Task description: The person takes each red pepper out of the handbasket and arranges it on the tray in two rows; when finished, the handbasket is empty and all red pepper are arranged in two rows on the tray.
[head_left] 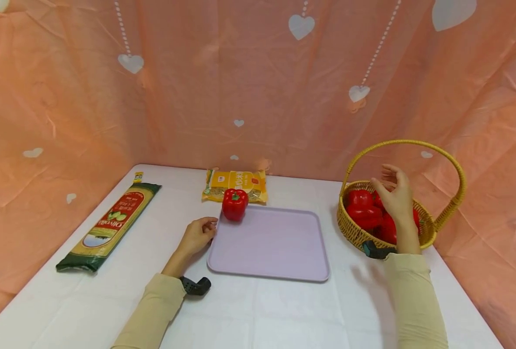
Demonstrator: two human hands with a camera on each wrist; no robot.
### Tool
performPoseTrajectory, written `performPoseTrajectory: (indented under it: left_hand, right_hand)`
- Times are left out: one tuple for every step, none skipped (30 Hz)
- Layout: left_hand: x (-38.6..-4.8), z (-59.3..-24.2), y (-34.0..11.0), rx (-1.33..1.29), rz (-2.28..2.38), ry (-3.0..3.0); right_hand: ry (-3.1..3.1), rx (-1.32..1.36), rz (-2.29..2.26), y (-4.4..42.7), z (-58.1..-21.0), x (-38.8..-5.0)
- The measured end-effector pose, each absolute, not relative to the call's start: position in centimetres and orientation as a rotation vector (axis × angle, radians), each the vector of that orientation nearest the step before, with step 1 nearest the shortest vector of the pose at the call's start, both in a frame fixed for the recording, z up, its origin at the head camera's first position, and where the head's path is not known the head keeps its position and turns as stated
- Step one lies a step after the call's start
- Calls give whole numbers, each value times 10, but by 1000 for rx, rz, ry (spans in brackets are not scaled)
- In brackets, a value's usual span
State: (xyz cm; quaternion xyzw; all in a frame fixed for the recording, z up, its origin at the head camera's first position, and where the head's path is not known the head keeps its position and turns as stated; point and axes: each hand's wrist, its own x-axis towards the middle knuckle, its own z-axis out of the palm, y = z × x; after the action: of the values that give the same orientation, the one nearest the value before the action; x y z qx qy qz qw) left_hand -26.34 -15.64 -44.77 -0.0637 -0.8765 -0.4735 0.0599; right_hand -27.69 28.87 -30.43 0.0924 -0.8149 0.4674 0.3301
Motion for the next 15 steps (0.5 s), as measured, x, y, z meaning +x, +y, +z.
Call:
performPoseTrajectory:
  left_hand:
    - [-264,-448,-156,-194,-1436,-2655]
    - [-264,-448,-156,-193,-1438,-2658]
    - [-265,-448,-156,-185,-1444,-2661]
    - [-265,-448,-156,-183,-1444,-2662]
    - [-266,-448,-156,-181,-1445,-2661]
    - [-266,-448,-156,-178,-1444,-2660]
    - [-266,-447,-156,-178,-1443,-2660]
    - [-266,-447,-156,-176,-1439,-2661]
    - [-266,-447,-156,-175,-1437,-2660]
    - [-267,-447,-156,-173,-1436,-2659]
    - [-266,-447,-156,-173,-1437,-2658]
    - [-266,-447,-156,-172,-1433,-2660]
    - [-266,-447,-156,-172,-1430,-2661]
    - [-266,-448,-156,-172,-1428,-2661]
    - [-265,-448,-156,-170,-1430,-2660]
  right_hand:
    - [-2143,225,1209,295,-306,-281]
    - [-2159,204,1199,301,-307,-286]
    - [-2179,181,1186,307,-309,-290]
    - [-2202,167,1172,312,-311,-295]
    - [-2230,151,1156,318,-312,-299]
    - [-2254,140,1146,322,-313,-302]
    - [-2276,130,1138,326,-314,-305]
    - [-2298,116,1137,329,-315,-307]
    - [-2316,108,1135,331,-315,-308]
    - [-2328,101,1135,333,-315,-309]
    - [-2337,87,1143,335,-315,-309]
    - [-2344,74,1149,337,-316,-310]
    - [-2354,64,1150,338,-316,-310]
    - [-2364,58,1148,339,-317,-310]
    - [-2370,55,1147,341,-317,-311]
